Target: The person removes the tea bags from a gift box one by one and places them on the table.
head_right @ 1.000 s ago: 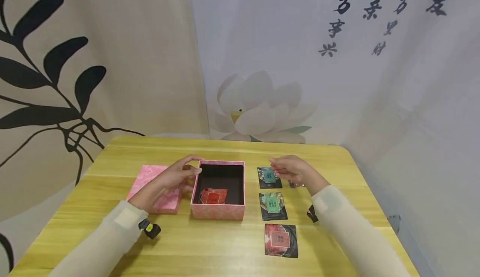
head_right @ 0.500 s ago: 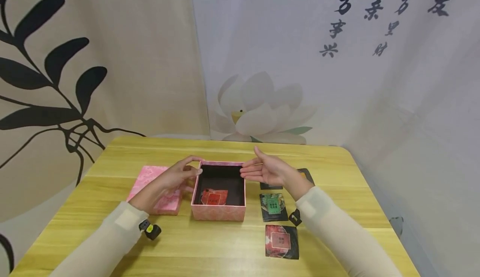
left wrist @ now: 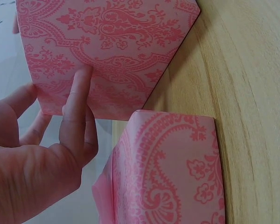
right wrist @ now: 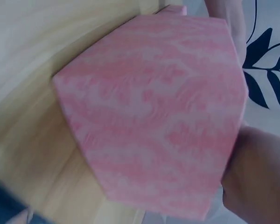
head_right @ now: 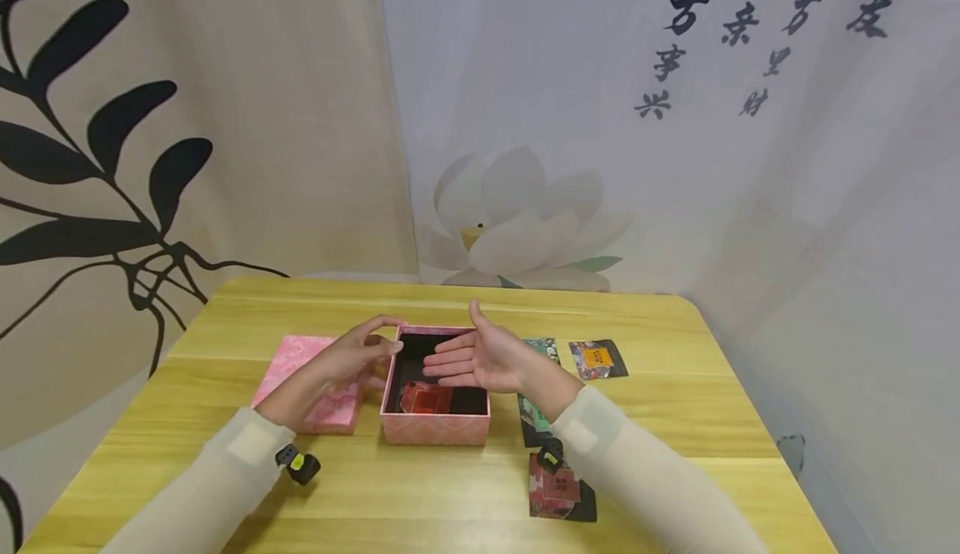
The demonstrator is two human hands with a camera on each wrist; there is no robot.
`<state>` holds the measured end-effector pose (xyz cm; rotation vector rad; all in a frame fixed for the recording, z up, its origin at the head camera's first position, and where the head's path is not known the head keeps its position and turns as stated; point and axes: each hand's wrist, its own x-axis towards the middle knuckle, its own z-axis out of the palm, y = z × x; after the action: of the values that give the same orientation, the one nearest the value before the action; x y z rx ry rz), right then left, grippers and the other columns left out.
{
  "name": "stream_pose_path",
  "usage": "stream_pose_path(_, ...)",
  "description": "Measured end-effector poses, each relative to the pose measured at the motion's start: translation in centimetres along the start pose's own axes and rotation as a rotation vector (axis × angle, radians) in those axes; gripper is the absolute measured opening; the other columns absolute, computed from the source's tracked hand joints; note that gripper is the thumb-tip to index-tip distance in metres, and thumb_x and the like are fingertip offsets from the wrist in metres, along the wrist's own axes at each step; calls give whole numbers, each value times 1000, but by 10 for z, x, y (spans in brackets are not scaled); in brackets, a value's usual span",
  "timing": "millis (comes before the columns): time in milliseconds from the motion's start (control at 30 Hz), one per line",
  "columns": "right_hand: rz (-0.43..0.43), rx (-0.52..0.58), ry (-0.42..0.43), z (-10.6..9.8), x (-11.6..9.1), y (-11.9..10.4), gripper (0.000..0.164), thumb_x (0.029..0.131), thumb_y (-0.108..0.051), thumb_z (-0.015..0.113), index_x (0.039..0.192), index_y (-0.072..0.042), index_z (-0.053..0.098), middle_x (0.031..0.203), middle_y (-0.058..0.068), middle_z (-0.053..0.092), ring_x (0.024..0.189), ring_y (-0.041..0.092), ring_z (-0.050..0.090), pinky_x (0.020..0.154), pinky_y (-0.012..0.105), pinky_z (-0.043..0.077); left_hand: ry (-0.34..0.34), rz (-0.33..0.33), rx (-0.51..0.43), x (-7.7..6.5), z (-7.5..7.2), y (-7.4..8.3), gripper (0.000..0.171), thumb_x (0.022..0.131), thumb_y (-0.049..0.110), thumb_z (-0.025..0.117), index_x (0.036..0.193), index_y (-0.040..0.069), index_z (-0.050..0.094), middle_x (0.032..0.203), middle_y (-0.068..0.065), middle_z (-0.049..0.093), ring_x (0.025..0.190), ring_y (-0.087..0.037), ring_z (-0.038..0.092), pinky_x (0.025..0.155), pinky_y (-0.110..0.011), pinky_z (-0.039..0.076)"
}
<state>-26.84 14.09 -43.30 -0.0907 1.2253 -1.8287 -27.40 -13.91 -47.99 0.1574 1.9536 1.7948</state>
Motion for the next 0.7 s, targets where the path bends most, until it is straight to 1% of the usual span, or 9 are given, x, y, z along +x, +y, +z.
stream_pose_path(67,8,-3,-6,4,7,4,103,101,-73,14,153,14,30,156,35,36,144,43,42,121,51,33,-1,-3,-7,0,1,0,49,104,22,64,149,18,43,130,-31,50,115,-54,61,73,-47,65)
stream_pose_path(133,13,-9,-5,7,14,7,103,101,-73,12,153,15,29,155,36,36,144,44,42,121,51,33,-1,3,-3,0,1,0,49,105,21,63,149,17,43,127,-28,52,111,-51,63,73,-48,65)
stream_pose_path(233,18,-11,14,11,22,11,104,101,-73,11,152,16,30,151,37,41,143,45,44,121,51,34,3,3,-2,1,2,1,49,104,21,64,149,18,44,124,-23,53,105,-44,66,74,-48,64)
stream_pose_path(333,20,-1,44,13,28,13,104,101,-74,13,150,16,33,148,37,46,141,46,45,120,52,35,4,4,5,1,2,1,49,104,21,63,149,17,43,123,-23,53,101,-39,67,74,-49,64)
stream_pose_path(400,30,1,59,14,30,13,104,101,-74,14,150,16,34,147,37,47,141,46,45,120,52,35,7,-3,4,2,1,1,49,104,21,64,149,17,44,123,-24,53,100,-38,67,74,-50,64)
stream_pose_path(467,31,-19,77,16,33,14,104,102,-74,14,150,16,34,148,37,46,141,46,45,120,53,35,9,-6,5,2,0,0,49,104,21,64,149,18,44,124,-25,54,103,-41,67,74,-50,64)
stream_pose_path(567,21,-88,141,18,35,15,103,102,-73,15,150,15,35,148,37,46,141,47,45,121,56,32,2,2,11,2,-1,0,51,105,22,63,151,17,42,128,-28,52,110,-48,64,75,-51,64)
stream_pose_path(700,-3,-200,292,22,37,20,98,103,-72,22,146,14,43,147,35,48,138,48,47,122,59,30,-10,5,7,1,-1,-2,52,105,23,63,152,16,41,134,-33,48,118,-54,60,75,-51,64)
